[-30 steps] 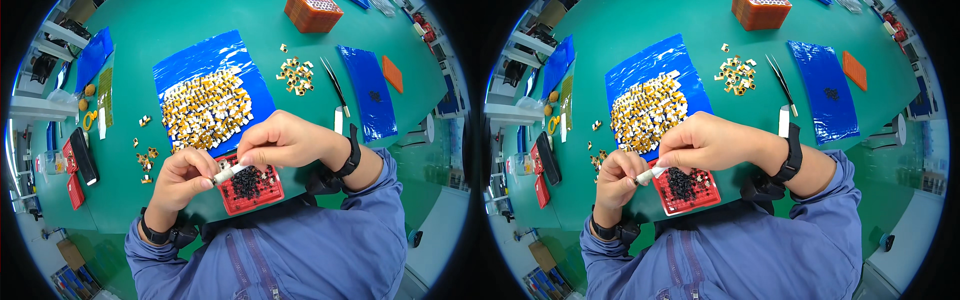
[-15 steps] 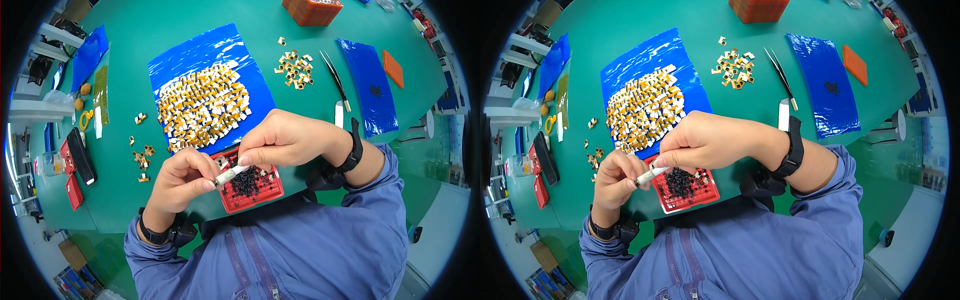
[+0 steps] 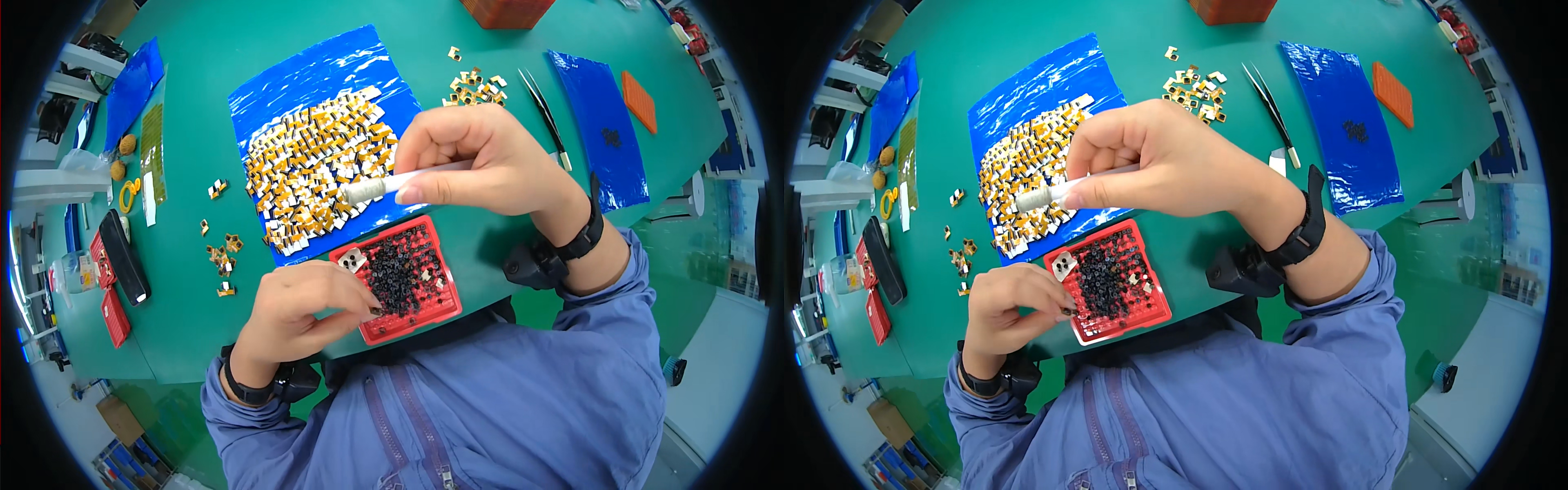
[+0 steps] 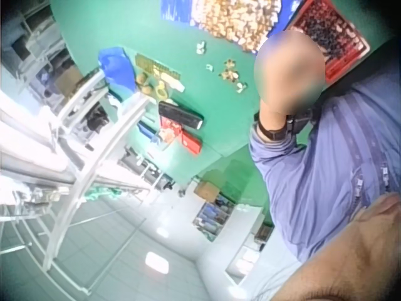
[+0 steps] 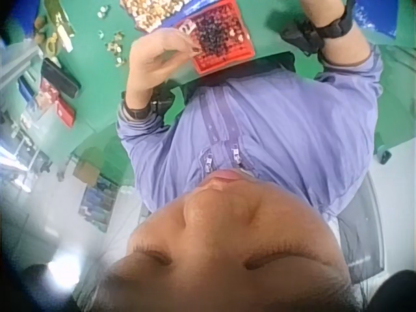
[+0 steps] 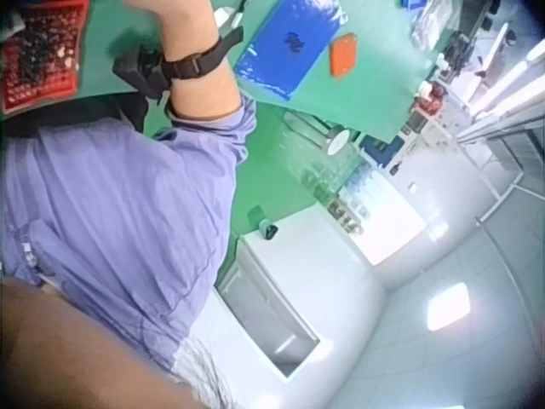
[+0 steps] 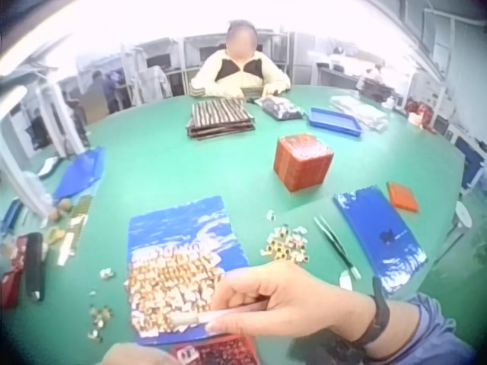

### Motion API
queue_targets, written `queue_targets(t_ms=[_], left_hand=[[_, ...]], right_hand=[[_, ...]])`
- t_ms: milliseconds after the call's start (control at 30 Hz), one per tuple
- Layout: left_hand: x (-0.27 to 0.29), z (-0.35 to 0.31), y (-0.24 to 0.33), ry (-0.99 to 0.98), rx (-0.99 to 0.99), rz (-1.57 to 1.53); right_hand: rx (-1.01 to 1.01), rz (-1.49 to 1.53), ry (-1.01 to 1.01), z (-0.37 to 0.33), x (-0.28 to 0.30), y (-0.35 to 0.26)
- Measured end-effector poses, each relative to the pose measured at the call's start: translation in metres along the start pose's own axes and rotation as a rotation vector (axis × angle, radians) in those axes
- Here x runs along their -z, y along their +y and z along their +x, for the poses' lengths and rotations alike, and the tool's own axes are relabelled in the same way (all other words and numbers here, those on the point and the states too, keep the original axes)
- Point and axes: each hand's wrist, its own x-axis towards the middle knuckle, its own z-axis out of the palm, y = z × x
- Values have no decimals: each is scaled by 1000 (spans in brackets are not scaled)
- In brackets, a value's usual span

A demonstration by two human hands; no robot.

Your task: The person uses a white cylindrical tool to pick up small black components from a red tray and places them onto a blue mat. The person repeatedly handles the components one by one, moving them from the tray to the mat in a repetitive assembly process.

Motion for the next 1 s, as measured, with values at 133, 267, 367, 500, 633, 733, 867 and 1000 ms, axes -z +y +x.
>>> queue_targets(t_ms=[133, 267, 367, 500, 633, 733, 867, 1000], left_hand=[[0, 2, -4, 10, -203, 158], [-1, 2, -4, 38, -254, 171], [-2, 2, -4, 44, -260, 172], [-1, 2, -4, 40, -259, 185], [-2, 1, -4, 40, -254, 190], [-2, 1, -4, 42, -261, 191], [-2, 2, -3, 40, -265, 202], [-2, 1, -2, 43, -268, 190]], right_hand=[[-3, 47, 27, 1, -1, 4], [-16, 7, 43, 2, -2, 4], [45, 74, 135, 3, -8, 9], [41, 57, 134, 3, -7, 9], [18, 28, 89, 3, -5, 8], [1, 9, 66, 2, -4, 6], [-12, 13, 68, 2, -4, 7], [-22, 2, 71, 3, -4, 7]])
